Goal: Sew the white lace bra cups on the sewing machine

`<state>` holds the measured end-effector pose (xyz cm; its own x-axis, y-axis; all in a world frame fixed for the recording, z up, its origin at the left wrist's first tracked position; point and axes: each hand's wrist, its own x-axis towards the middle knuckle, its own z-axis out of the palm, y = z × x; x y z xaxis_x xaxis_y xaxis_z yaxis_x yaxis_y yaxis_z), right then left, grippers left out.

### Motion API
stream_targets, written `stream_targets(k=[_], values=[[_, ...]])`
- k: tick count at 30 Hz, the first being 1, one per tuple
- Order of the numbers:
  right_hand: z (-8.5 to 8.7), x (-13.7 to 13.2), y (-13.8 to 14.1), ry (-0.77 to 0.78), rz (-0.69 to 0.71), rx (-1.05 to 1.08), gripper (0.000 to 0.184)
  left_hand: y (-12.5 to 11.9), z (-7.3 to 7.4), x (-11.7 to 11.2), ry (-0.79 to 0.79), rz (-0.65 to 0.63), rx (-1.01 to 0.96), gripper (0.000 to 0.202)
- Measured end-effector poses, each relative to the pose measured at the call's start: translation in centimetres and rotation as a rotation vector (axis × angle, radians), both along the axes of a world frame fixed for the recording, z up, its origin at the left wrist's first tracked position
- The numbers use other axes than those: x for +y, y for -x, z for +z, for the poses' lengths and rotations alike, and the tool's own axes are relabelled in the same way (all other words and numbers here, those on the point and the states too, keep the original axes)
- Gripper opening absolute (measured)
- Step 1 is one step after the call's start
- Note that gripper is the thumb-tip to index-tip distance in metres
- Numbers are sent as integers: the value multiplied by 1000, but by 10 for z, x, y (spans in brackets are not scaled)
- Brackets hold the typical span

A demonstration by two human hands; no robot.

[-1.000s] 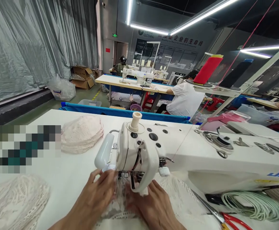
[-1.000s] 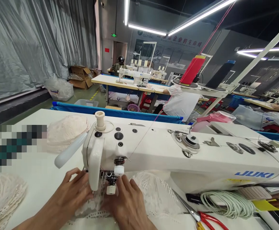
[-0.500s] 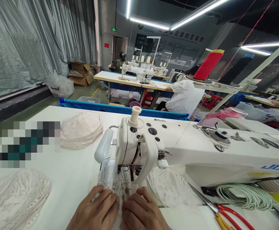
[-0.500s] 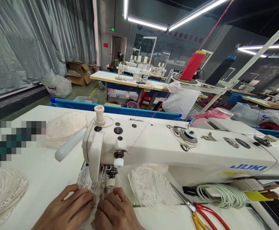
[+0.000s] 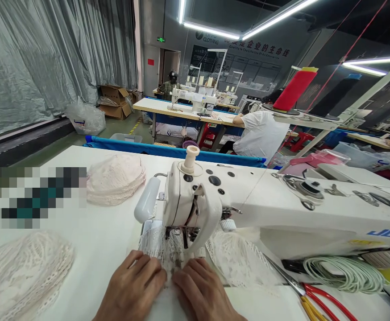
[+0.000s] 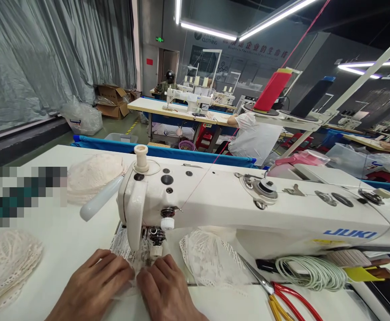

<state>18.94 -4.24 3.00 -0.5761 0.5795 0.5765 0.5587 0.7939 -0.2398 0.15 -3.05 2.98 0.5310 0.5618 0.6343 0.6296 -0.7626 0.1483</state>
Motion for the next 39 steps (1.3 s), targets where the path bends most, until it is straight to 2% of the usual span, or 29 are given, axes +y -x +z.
stream_targets(k=[5,10,17,24,26,31,35,39], values=[[-3,-5,-2,-79,-23,-23,24,-2,2,-5,14,-17,-25,42],[-1,-8,-3,-81,-37,-15,24,-2,5,-8,-27,-31,-84,40],[-3,-6,-3,-141,-5,-47,24,0,-3,-6,-108,-74,-53,41],[-4,-5,-1,-165,-40,-66,22,-3,5,-7,-122,-57,-29,46],[-4,-4,-1,-150,-30,-71,28,-4,5,-8,-122,-47,-30,47],[0,4,-3,-117,-68,-41,56,-3,2,2,-144,-44,-29,41],[0,18,-6,-170,-133,-53,51,2,-3,18,-137,-49,17,34],[-3,28,-11,-222,-173,-59,58,8,-12,32,-85,-57,64,26]])
